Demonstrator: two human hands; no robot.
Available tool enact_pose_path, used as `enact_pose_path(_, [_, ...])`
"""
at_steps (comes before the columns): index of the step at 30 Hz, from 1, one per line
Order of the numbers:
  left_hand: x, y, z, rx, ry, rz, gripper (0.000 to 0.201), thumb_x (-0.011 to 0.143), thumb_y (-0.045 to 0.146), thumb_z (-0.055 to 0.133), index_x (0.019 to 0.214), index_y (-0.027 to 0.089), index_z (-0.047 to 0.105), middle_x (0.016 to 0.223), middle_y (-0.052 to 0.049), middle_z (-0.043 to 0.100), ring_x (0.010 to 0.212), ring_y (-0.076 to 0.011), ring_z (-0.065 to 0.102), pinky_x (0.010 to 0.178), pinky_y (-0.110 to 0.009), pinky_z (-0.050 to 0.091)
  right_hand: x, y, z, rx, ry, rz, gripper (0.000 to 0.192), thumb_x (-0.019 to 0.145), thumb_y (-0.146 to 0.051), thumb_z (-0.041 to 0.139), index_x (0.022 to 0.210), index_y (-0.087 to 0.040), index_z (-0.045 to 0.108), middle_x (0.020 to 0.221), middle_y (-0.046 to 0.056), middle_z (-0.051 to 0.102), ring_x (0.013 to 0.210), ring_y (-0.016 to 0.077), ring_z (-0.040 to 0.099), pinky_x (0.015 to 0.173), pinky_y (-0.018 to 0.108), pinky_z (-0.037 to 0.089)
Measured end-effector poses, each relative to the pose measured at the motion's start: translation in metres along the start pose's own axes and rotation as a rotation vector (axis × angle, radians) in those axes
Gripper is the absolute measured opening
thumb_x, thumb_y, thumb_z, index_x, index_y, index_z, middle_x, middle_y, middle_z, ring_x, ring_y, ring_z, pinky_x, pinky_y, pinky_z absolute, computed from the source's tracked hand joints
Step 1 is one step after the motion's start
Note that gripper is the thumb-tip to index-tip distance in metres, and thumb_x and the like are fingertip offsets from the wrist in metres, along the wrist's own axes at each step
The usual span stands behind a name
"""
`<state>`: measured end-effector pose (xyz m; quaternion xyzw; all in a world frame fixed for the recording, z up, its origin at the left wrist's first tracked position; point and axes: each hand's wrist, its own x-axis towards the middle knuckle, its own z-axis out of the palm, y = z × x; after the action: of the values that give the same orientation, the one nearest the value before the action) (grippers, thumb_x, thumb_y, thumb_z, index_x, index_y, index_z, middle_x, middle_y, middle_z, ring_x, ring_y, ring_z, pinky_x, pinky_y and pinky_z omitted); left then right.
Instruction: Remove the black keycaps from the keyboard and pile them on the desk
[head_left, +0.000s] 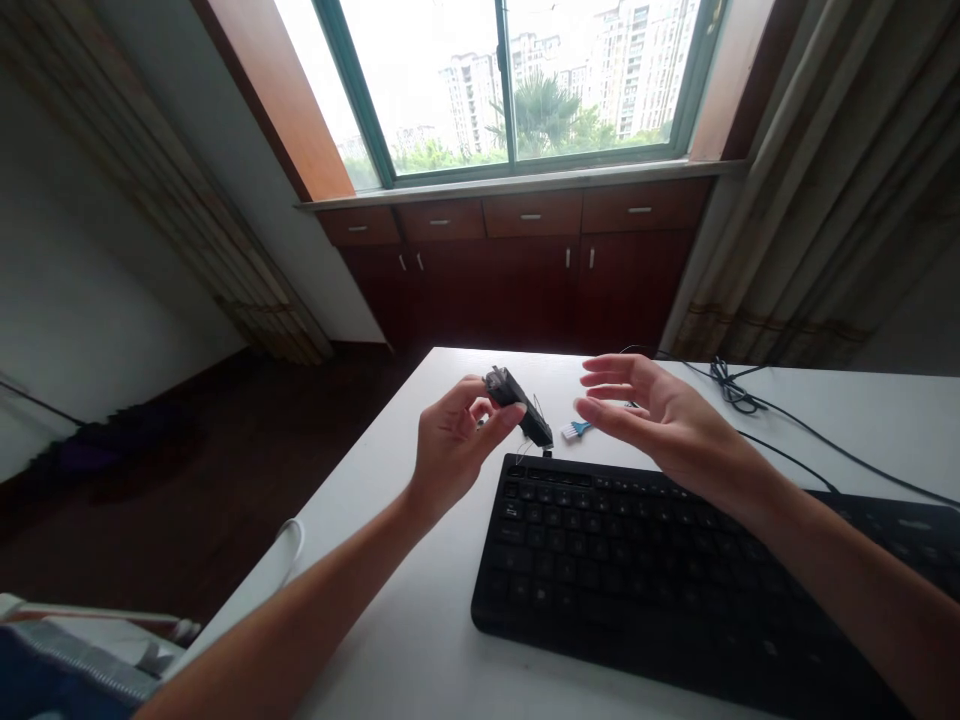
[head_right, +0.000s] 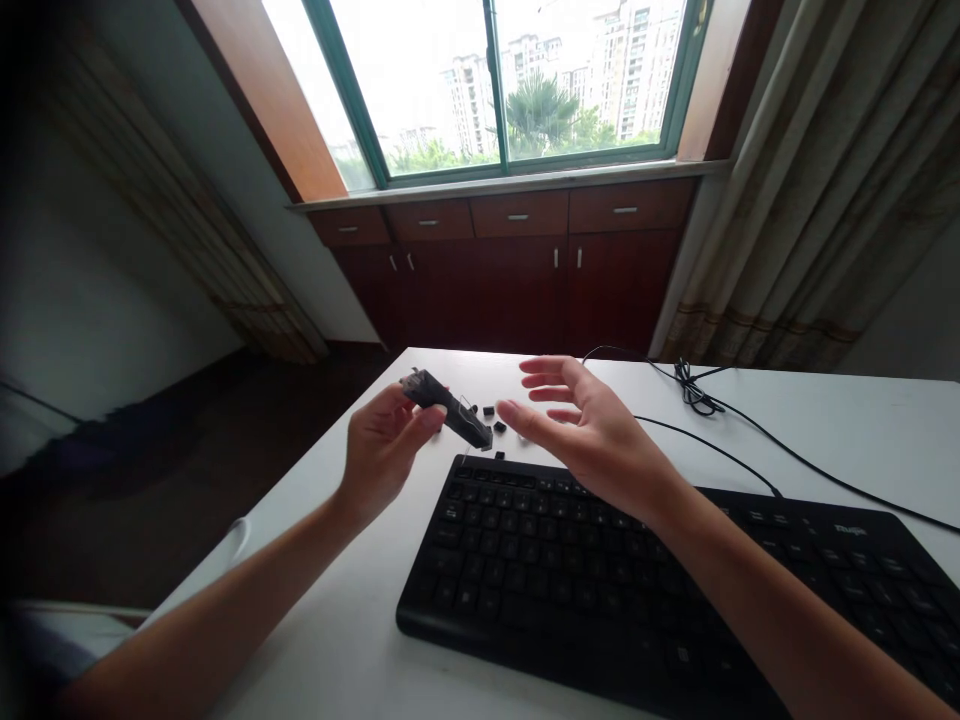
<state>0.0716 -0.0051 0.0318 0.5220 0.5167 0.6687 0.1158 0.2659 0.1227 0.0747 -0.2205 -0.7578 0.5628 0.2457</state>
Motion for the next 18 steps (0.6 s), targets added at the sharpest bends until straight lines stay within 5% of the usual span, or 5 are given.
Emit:
enact_pose_path(6, [-0.003, 0.003, 0.002, -0.003, -0.060, 0.044, 0.011, 0.081, 0.024, 0.077, 0.088, 0.021, 0.069, 0.089, -0.002, 0.064, 0.079, -0.0131, 0.059, 0.069, -0.026, 0.051, -0.013, -0.002, 0.024, -0.236, -0.095, -0.248, 0.055, 0.084, -0.040, 0.073, 0.136, -0.030, 0.054, 0.128, 0.005, 0.065, 0.115, 0.0229, 0.061, 0.099, 0.042, 0.051])
enact_pose_path(9, [-0.005, 0.002, 0.003, -0.019, -0.093, 0.019, 0.011, 0.082, 0.025, 0.077, 0.090, 0.021, 0.070, 0.088, -0.002, 0.064, 0.077, -0.0129, 0.059, 0.070, -0.027, 0.052, -0.015, -0.004, 0.030, -0.312, -0.057, -0.328, 0.041, 0.089, -0.035, 0.068, 0.129, -0.028, 0.060, 0.117, 0.003, 0.070, 0.106, 0.0216, 0.065, 0.094, 0.040, 0.053])
enact_pose_path(14, [-0.004, 0.001, 0.004, -0.151, -0.054, -0.076, 0.012, 0.085, 0.026, 0.074, 0.094, 0.020, 0.071, 0.089, -0.003, 0.067, 0.081, -0.0134, 0.061, 0.071, -0.025, 0.052, -0.011, -0.008, 0.013, -0.356, -0.007, -0.282, 0.021, 0.090, -0.031, 0.064, 0.109, -0.024, 0.065, 0.106, 0.003, 0.072, 0.098, 0.0212, 0.068, 0.086, 0.037, 0.056])
enact_pose_path(18, [-0.003, 0.000, 0.003, -0.217, 0.024, -0.132, 0.016, 0.086, 0.031, 0.074, 0.093, 0.017, 0.071, 0.087, -0.003, 0.066, 0.073, -0.0101, 0.058, 0.065, -0.021, 0.050, -0.009, -0.012, -0.006, -0.426, -0.056, -0.222, 0.025, 0.087, -0.030, 0.065, 0.111, -0.024, 0.061, 0.114, 0.005, 0.070, 0.107, 0.0228, 0.065, 0.091, 0.039, 0.055])
